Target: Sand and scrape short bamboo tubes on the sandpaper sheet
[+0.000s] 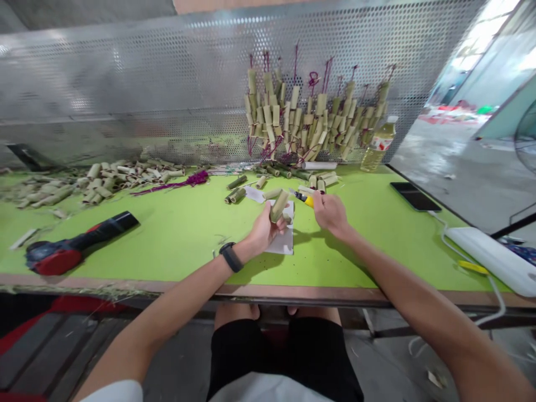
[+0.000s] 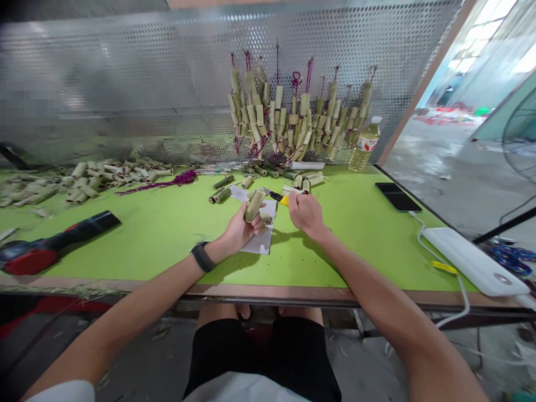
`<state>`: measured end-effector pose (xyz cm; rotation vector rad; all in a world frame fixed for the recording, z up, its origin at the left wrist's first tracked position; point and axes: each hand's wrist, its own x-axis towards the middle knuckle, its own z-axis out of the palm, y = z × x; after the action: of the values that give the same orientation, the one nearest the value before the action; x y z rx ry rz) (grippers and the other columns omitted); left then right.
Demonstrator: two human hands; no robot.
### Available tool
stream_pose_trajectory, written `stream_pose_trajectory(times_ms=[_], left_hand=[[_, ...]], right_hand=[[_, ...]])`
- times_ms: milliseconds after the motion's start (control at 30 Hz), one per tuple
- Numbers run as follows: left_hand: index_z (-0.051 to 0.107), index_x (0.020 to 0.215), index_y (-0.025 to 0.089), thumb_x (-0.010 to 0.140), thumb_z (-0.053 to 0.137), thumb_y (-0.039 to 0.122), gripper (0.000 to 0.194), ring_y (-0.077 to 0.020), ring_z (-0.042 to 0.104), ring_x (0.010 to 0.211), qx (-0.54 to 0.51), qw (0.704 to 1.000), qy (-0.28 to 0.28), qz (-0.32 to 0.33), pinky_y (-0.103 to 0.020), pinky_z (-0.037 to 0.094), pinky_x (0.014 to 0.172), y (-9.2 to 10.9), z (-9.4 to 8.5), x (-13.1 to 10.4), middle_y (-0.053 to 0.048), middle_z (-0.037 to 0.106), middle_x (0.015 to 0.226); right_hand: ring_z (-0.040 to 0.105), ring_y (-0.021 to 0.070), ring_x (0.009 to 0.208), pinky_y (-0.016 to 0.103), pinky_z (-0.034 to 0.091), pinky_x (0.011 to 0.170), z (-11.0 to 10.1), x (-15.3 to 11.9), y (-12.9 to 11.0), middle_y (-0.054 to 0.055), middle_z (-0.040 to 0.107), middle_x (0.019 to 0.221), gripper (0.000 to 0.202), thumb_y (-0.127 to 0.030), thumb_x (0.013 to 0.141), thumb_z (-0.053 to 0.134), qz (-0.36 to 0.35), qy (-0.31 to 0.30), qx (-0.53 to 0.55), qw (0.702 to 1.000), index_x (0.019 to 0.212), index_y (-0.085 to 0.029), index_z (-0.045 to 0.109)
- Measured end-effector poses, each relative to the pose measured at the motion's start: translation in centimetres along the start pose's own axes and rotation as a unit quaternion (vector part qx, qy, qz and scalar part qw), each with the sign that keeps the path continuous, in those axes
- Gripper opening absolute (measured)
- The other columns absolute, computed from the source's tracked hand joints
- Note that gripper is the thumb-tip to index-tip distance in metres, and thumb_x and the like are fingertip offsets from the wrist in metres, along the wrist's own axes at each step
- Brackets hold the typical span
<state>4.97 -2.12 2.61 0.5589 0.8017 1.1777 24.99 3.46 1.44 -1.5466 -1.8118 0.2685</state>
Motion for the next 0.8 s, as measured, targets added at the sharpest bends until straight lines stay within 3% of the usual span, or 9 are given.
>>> stream_pose_trajectory(times_ms=[167, 333, 467, 633, 800], left_hand=[[0.073, 0.107, 0.014, 0.129, 0.025, 0.051, 0.065, -0.0141, 0.046, 0.045, -0.025, 1.000, 0.006, -0.008, -0.021, 0.041, 0.043, 0.3, -0.2, 0.1, 0.006, 0.043, 0.056], [0.071, 0.103, 0.016, 0.129, 0.035, 0.050, 0.056, -0.0132, 0.048, 0.044, -0.017, 1.000, 0.002, -0.015, -0.021, 0.043, 0.044, 0.4, -0.6, 0.3, 0.006, 0.046, 0.058], [0.074, 0.105, 0.013, 0.129, 0.037, 0.047, 0.056, -0.0138, 0.052, 0.044, 0.018, 1.000, 0.005, -0.015, -0.021, 0.046, 0.046, 0.3, -0.6, 0.1, 0.004, 0.050, 0.058], [0.074, 0.104, 0.015, 0.129, 0.036, 0.041, 0.053, -0.0156, 0.057, 0.049, 0.044, 0.999, -0.021, -0.019, -0.022, 0.049, 0.047, 0.4, -0.6, -0.3, 0.000, 0.057, 0.063], [0.075, 0.108, 0.014, 0.129, 0.033, 0.039, 0.053, -0.0137, 0.050, 0.045, 0.030, 0.999, -0.003, -0.016, -0.021, 0.044, 0.044, 0.4, -0.6, 0.1, 0.004, 0.050, 0.059]], right_hand=[[0.041, 0.0159, 0.051, 0.030, 0.029, 0.050, 0.3, 0.3, 1.2, 0.001, 0.046, 0.059, 0.067, -0.046, 0.124, 0.031, 0.037, -0.028, 0.037, 0.998, 0.062, -0.028, 0.044], [0.033, 0.0136, 0.044, 0.031, 0.021, 0.045, 1.6, -0.6, 0.8, -0.003, 0.038, 0.054, 0.061, -0.043, 0.122, 0.038, -0.058, -0.137, 0.050, 0.988, 0.062, -0.029, 0.040], [0.032, 0.0127, 0.041, 0.031, 0.022, 0.043, 2.3, -1.1, 0.5, -0.005, 0.038, 0.052, 0.062, -0.049, 0.122, 0.036, -0.090, -0.180, 0.058, 0.978, 0.064, -0.029, 0.040], [0.032, 0.0122, 0.041, 0.031, 0.023, 0.043, 2.0, -1.2, 0.4, -0.005, 0.038, 0.052, 0.059, -0.041, 0.121, 0.040, -0.075, -0.192, 0.052, 0.977, 0.063, -0.028, 0.040], [0.033, 0.0127, 0.038, 0.032, 0.024, 0.044, 1.1, -1.8, -0.9, -0.005, 0.035, 0.049, 0.056, -0.026, 0.117, 0.043, -0.060, -0.165, 0.032, 0.984, 0.061, -0.029, 0.040]])
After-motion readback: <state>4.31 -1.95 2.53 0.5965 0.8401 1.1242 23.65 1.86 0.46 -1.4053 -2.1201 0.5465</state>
